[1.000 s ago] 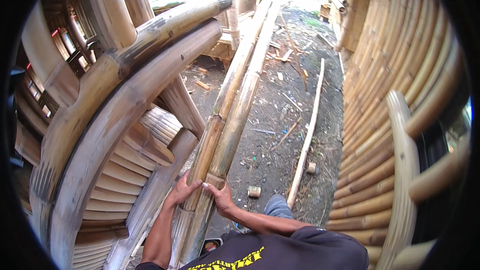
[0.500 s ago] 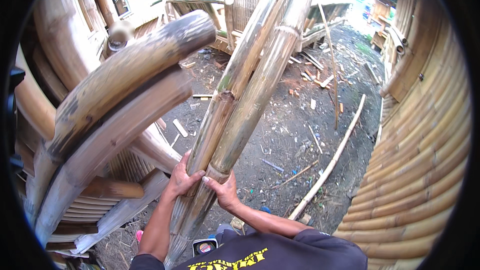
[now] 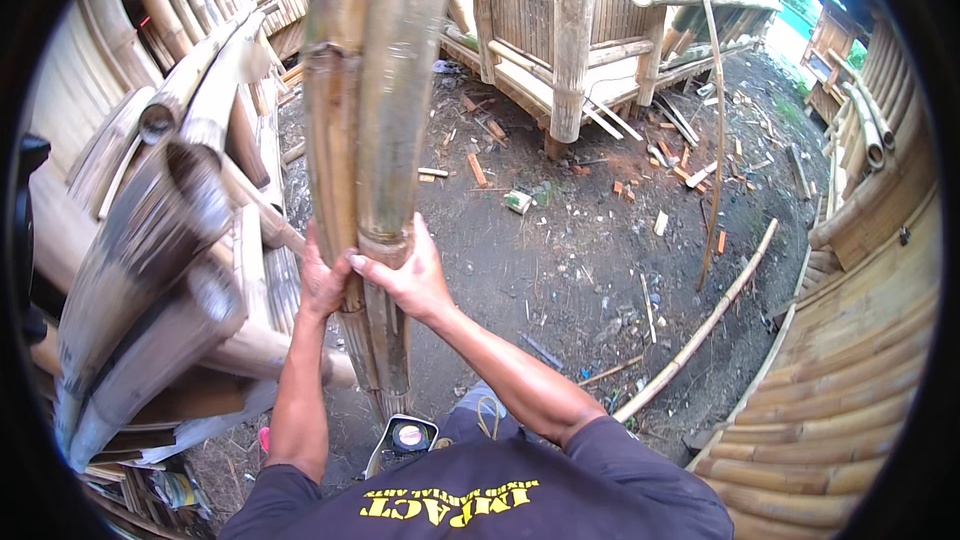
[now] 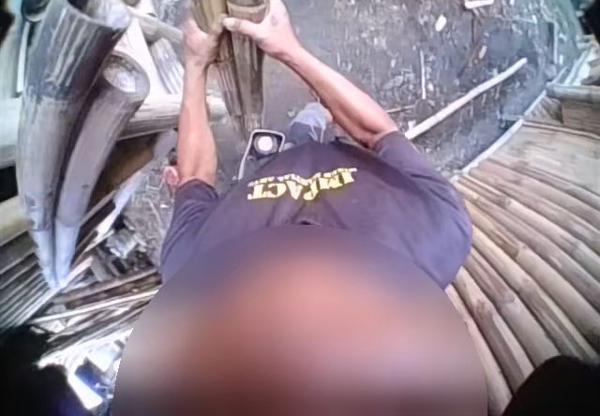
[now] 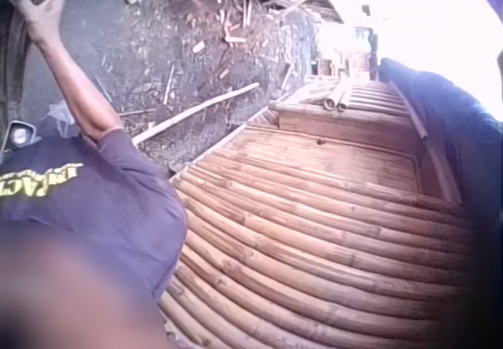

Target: The person repeatedly picks up long bamboo poles from a stack, carries them across the workshop, and drops them onto a pile. The person then squats and uses a hand saw to cut a short bamboo segment.

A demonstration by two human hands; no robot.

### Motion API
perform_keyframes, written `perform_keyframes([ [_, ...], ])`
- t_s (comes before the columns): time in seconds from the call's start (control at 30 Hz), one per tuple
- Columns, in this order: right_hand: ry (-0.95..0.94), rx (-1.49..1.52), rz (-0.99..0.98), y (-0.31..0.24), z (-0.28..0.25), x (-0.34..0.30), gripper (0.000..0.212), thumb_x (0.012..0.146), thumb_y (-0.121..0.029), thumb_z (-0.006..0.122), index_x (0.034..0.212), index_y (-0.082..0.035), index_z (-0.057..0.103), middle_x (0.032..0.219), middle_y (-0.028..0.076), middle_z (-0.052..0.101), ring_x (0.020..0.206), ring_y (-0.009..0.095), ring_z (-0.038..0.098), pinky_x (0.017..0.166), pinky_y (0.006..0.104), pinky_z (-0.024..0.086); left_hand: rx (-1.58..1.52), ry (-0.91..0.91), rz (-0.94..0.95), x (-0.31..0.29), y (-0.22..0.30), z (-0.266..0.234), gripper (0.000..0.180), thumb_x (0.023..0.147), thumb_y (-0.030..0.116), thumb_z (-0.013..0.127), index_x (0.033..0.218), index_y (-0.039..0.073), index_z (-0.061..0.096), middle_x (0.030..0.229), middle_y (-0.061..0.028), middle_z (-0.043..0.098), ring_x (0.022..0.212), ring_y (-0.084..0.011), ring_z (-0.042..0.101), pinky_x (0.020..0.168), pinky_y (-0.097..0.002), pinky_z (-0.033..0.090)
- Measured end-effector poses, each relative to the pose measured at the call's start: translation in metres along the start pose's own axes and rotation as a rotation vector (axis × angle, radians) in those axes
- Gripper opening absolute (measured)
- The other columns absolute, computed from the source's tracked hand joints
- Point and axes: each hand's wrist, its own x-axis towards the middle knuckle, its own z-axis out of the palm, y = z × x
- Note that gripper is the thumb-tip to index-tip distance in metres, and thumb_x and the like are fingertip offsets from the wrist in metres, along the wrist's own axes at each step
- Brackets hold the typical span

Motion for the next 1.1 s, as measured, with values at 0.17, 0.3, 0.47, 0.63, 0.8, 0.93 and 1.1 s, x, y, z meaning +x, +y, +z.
perform_keyframes([
  [0.17,-0.126,0.078,0.0,0.021,-0.032,0.111,0.067,0.079,-0.019,0.085,0.131,-0.002,0.046,0.123,0.009,0.06,0.116,0.018,0.058,0.103,0.0365,0.045,0.041,0.13,0.032,0.087,-0.042,0.014,0.095,0.077,0.057,0.08,0.144,0.002,0.04,0.13,-0.0165,0.059,0.117,-0.0254,0.06,0.1,-0.0385,0.048],
  [0.3,-0.232,0.136,0.064,0.044,-0.043,0.203,0.068,0.078,-0.021,0.086,0.13,-0.001,0.047,0.121,0.009,0.061,0.114,0.016,0.057,0.102,0.0343,0.045,0.254,0.287,0.083,0.155,-0.057,0.009,0.101,0.077,0.065,0.076,0.143,-0.001,0.04,0.13,-0.0163,0.058,0.117,-0.027,0.059,0.101,-0.0388,0.047],
  [0.47,-0.309,0.156,0.098,0.096,-0.042,0.322,0.064,0.077,-0.019,0.085,0.128,-0.001,0.05,0.118,0.007,0.063,0.109,0.015,0.059,0.098,0.0321,0.048,0.258,0.372,-0.004,0.245,-0.099,-0.009,0.107,0.078,0.063,0.076,0.145,-0.008,0.034,0.135,-0.02,0.055,0.122,-0.0297,0.056,0.105,-0.0381,0.043],
  [0.63,-0.41,0.274,0.28,0.172,-0.046,0.447,0.066,0.078,-0.011,0.082,0.133,-0.003,0.046,0.122,0.008,0.062,0.112,0.016,0.06,0.099,0.0332,0.049,0.38,0.435,-0.163,0.341,-0.163,-0.03,0.105,0.081,0.055,0.077,0.149,-0.009,0.029,0.137,-0.0225,0.055,0.127,-0.0285,0.054,0.108,-0.0385,0.041],
  [0.8,-0.416,0.342,0.445,0.241,-0.045,0.558,0.067,0.078,-0.006,0.081,0.134,-0.002,0.045,0.122,0.007,0.062,0.112,0.016,0.06,0.097,0.032,0.049,0.402,0.46,-0.284,0.438,-0.217,-0.055,0.099,0.081,0.045,0.08,0.149,-0.007,0.03,0.137,-0.0226,0.056,0.127,-0.0281,0.054,0.108,-0.0387,0.041],
  [0.93,-0.436,0.413,0.546,0.316,-0.034,0.637,0.065,0.08,-0.006,0.08,0.134,-0.003,0.045,0.122,0.006,0.062,0.113,0.017,0.059,0.099,0.033,0.048,0.472,0.481,-0.396,0.512,-0.275,-0.092,0.092,0.081,0.036,0.08,0.149,-0.005,0.033,0.134,-0.0238,0.058,0.124,-0.031,0.058,0.106,-0.0393,0.044],
  [1.1,-0.334,0.419,0.727,0.443,-0.005,0.742,0.06,0.079,-0.004,0.078,0.131,-0.005,0.047,0.116,0.006,0.064,0.107,0.017,0.062,0.096,0.0332,0.05,0.466,0.488,-0.523,0.607,-0.388,-0.157,0.086,0.082,0.027,0.08,0.15,-0.002,0.035,0.132,-0.0235,0.061,0.122,-0.0297,0.06,0.105,-0.0381,0.045],
])
